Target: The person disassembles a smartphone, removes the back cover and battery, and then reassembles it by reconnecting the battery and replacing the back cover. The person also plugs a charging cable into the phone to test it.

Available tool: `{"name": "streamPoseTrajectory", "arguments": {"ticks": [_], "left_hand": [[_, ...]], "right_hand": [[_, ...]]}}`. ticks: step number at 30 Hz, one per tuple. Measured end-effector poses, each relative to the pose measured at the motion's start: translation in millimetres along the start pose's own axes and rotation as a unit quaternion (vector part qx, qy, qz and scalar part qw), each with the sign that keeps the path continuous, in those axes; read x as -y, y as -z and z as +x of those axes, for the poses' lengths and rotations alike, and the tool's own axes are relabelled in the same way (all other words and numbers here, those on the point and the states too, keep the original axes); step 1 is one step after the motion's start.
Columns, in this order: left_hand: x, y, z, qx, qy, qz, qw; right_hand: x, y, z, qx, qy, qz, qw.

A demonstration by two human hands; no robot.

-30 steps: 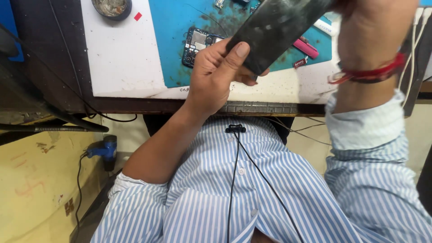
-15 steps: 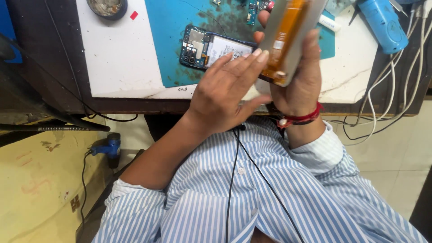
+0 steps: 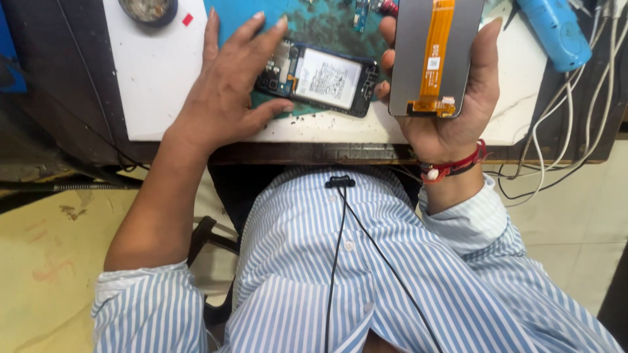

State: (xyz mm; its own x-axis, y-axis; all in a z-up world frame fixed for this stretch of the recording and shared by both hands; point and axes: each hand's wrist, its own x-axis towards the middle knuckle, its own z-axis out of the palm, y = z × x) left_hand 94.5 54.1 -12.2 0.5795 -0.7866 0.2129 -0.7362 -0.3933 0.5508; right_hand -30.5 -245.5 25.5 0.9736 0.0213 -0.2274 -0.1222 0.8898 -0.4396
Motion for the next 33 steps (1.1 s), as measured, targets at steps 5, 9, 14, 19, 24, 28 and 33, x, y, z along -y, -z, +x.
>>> {"name": "streamPoseTrajectory", "arguments": {"ticks": [5, 9, 14, 19, 24, 28, 33], "left_hand": [[5, -3, 4, -0.002, -0.02, 0.006, 1.0], [5, -1, 9, -0.016, -0.032, 0.002, 0.999], [-6, 17, 1, -0.051, -0.053, -0.017, 0.997], [-23, 42, 4, -0.075, -0.072, 0.006, 0.995], [-52, 40, 30, -0.135, -0.128, 0.075, 0.98], [-78, 23, 58, -0.249, -0.164, 0.116, 0.948], [-73, 6, 99, -0.274, -0.222, -0.009, 0.936]], "right_hand": [[4, -7, 2, -0.008, -0.01, 0.057, 0.998], [8, -11, -2, -0.009, 0.001, 0.059, 0.998], [8, -2, -6, -0.005, 0.022, 0.023, 0.999], [-4, 9, -7, 0.015, 0.03, -0.028, 0.999], [-14, 8, -3, 0.029, 0.032, -0.012, 0.999], [-18, 9, 0, 0.018, 0.015, 0.053, 0.998], [-11, 21, -5, -0.051, 0.094, 0.035, 0.994]]}}
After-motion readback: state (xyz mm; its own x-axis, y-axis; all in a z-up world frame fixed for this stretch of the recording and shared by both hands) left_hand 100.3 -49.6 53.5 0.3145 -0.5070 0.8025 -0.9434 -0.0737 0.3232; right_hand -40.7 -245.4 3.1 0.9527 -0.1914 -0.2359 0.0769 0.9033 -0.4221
